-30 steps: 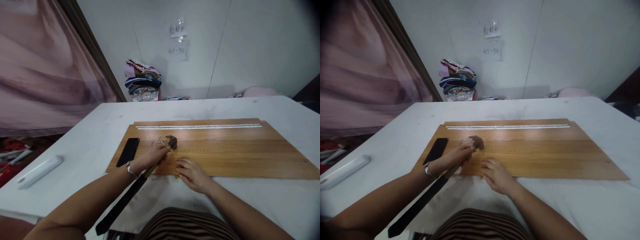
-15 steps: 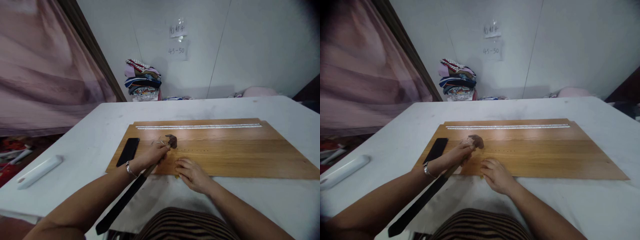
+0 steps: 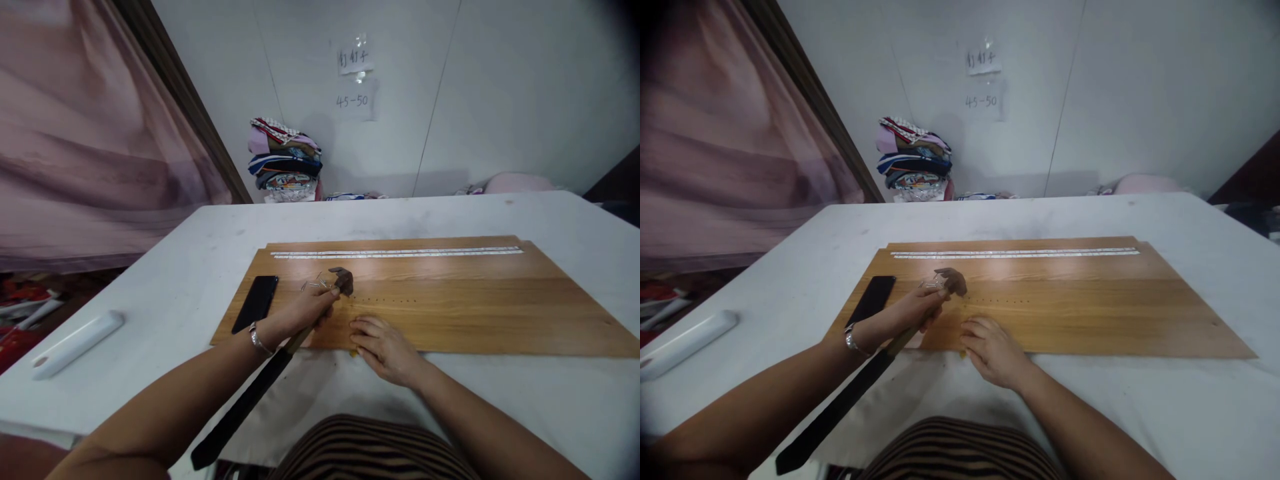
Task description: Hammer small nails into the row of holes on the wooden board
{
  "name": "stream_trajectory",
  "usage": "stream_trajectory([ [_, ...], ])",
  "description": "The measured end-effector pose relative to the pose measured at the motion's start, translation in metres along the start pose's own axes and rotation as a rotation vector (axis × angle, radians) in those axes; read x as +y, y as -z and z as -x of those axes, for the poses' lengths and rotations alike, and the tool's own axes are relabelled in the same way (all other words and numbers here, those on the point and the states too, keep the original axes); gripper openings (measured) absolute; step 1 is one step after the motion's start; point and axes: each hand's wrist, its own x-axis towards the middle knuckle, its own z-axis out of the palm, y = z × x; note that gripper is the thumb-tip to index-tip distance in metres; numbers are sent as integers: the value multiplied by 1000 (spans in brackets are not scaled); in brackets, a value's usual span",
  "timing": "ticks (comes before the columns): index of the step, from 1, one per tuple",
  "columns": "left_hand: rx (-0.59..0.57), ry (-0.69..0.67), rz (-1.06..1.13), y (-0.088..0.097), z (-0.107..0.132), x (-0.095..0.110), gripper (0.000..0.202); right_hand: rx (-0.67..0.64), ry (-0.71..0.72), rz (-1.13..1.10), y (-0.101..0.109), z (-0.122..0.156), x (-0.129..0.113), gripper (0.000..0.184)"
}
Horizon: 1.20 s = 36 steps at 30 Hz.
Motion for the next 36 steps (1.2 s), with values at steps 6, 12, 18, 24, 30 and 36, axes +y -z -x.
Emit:
stream_trajectory([
  [6, -4, 34, -17, -4, 1, 1, 38, -7, 3, 0, 0, 0, 0, 29],
  [12, 4, 33, -34, -3, 0, -1, 39, 4, 6, -8, 0, 0, 0, 30],
  [18, 7, 12, 16, 1, 1, 1, 39, 8, 2, 20, -1, 0, 0, 28],
  [24, 7, 28, -28, -3, 0, -1, 39, 15, 0, 23, -1, 0, 0, 27],
  [30, 0, 21, -35, -2, 0, 0, 38, 1, 6, 3, 0, -1, -1, 27],
  [36, 15, 14, 3, -1, 2, 3, 38, -7, -1, 5, 0, -1, 0, 29],
])
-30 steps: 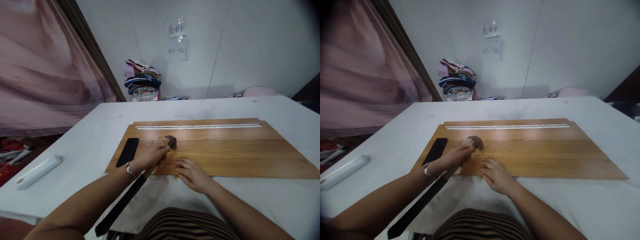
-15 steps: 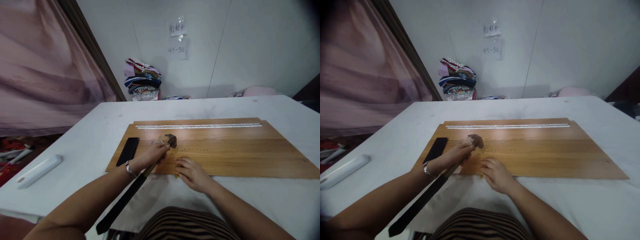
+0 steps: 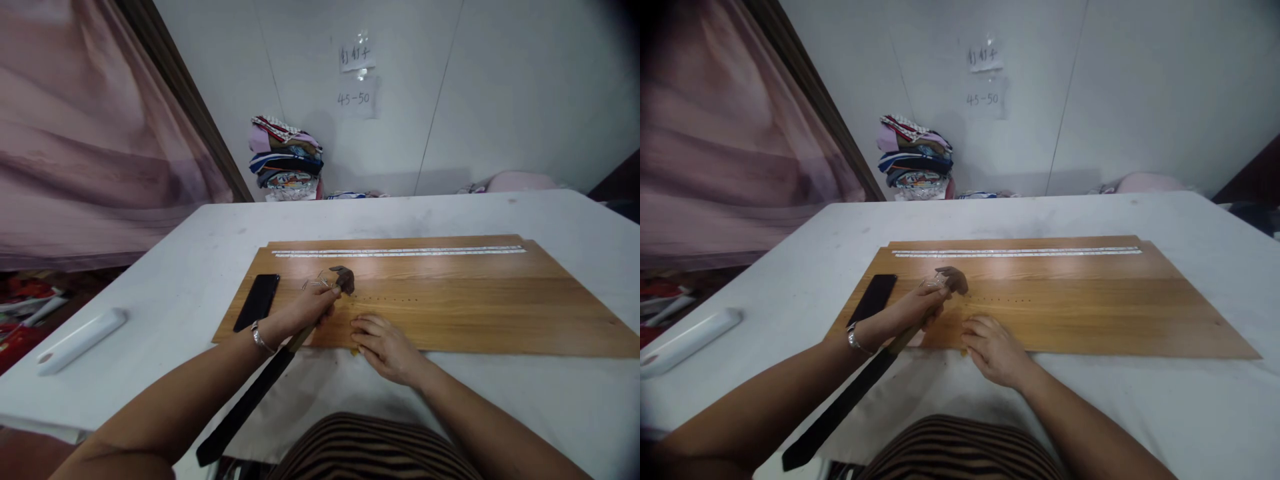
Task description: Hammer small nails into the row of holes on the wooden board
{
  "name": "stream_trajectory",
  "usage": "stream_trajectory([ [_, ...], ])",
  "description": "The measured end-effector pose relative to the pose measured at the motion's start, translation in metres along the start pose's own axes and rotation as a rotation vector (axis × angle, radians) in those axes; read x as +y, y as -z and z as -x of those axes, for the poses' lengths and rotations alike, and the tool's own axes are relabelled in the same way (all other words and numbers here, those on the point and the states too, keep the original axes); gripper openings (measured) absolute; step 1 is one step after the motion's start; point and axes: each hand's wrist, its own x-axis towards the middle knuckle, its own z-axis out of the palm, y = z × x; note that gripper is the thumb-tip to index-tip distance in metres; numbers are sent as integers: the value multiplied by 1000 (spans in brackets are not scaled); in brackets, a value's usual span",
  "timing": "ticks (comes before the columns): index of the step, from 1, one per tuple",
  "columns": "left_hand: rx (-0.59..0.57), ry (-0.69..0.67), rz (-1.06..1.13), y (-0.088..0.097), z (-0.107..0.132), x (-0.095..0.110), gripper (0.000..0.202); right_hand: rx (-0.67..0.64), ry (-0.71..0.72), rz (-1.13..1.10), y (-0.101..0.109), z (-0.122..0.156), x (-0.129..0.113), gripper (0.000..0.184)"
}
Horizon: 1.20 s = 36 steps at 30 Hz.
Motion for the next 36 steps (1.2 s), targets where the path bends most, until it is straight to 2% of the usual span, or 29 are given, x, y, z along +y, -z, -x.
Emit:
stream_trajectory([
  [8, -7, 4, -17, -3, -7, -13, 43, 16, 23, 11, 0, 0, -1, 29],
  [17, -10, 15, -20, -1, 4, 5, 38, 4, 23, 8, -2, 1, 2, 29],
  [26, -7, 27, -11, -3, -3, -5, 38, 12, 26, -1, -2, 0, 1, 30],
  [36, 8, 25, 8, -1, 6, 8, 38, 20, 21, 9, -2, 1, 2, 29],
])
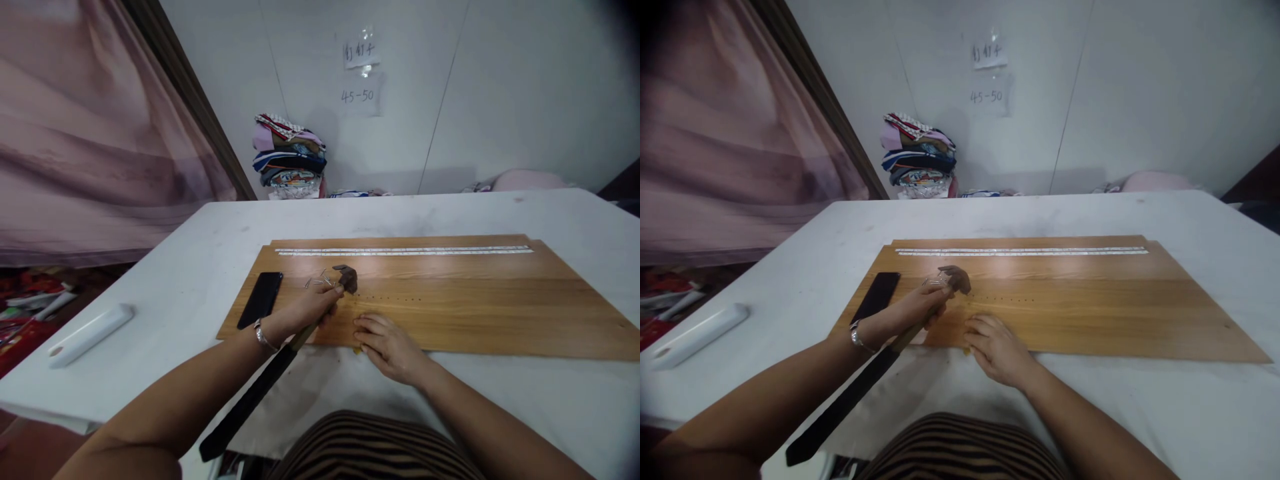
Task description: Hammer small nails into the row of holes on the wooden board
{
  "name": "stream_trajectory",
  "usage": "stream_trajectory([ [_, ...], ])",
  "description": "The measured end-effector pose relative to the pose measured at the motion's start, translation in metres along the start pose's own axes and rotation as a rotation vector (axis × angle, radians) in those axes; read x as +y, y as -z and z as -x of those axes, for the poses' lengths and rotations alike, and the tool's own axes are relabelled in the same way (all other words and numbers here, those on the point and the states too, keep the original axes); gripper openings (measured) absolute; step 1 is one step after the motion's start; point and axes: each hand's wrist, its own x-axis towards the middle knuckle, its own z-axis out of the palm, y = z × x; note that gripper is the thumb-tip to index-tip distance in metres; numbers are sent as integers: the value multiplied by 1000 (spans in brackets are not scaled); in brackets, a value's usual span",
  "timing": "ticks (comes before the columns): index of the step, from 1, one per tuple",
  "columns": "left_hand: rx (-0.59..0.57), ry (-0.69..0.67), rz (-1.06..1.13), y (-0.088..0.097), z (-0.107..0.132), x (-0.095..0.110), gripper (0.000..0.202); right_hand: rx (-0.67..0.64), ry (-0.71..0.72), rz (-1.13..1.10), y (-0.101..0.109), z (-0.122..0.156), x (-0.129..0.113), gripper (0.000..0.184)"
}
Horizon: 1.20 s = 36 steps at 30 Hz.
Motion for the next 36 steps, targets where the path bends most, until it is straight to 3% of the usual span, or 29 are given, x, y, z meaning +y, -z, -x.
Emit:
stream_trajectory([
  [25, -15, -1, -10, -1, -9, -14, 41, -22, -15, 11, 2, -1, -3, 29],
  [36, 15, 5, -2, 0, -4, -5, 42, -3, -8, 4, 1, -1, -2, 29],
])
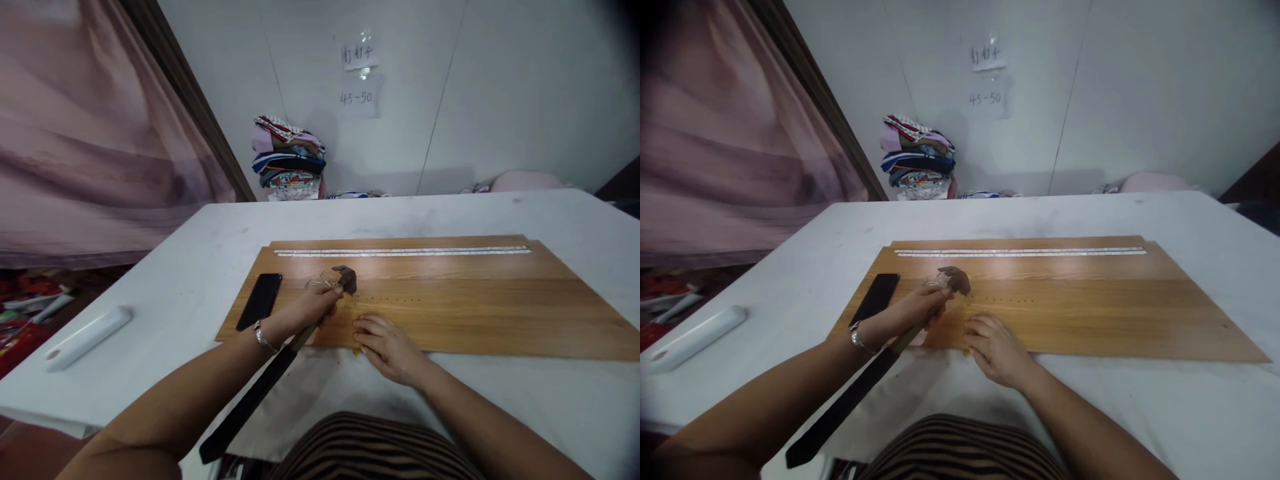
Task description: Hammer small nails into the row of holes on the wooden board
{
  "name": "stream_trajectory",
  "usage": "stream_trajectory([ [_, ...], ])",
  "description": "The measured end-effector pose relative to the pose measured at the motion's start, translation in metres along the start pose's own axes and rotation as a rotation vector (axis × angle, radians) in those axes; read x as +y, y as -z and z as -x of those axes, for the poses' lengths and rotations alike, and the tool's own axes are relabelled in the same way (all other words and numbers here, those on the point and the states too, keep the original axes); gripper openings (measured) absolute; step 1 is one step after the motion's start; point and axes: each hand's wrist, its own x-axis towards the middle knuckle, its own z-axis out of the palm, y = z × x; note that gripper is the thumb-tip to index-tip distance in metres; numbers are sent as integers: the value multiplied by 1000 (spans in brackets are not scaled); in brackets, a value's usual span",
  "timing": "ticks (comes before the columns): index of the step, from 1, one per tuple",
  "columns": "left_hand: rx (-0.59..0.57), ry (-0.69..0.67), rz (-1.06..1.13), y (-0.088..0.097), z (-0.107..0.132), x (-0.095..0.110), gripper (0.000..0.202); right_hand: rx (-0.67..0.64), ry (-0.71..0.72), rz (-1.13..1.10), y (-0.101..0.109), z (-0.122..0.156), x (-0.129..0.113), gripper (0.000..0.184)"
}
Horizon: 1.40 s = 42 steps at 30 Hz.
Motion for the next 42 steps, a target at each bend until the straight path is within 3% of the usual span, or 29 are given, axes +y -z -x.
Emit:
stream_trajectory([
  [7, -21, 9, -20, 0, -6, -10, 46, -11, -4, -9, 0, 0, -1, 30],
  [16, -9, -9, 13, 0, 3, 3, 45, 1, 4, -15, -1, 1, 1, 30],
  [25, -14, -1, -3, -1, -6, -11, 45, 1, 10, 0, 0, -1, -1, 30],
  [34, -7, -11, 26, 0, 1, 0, 41, -8, 1, 5, -1, 1, 1, 30],
  [42, -19, -7, -15, -1, -6, -13, 43, -26, -15, -3, 1, 0, -1, 29],
])
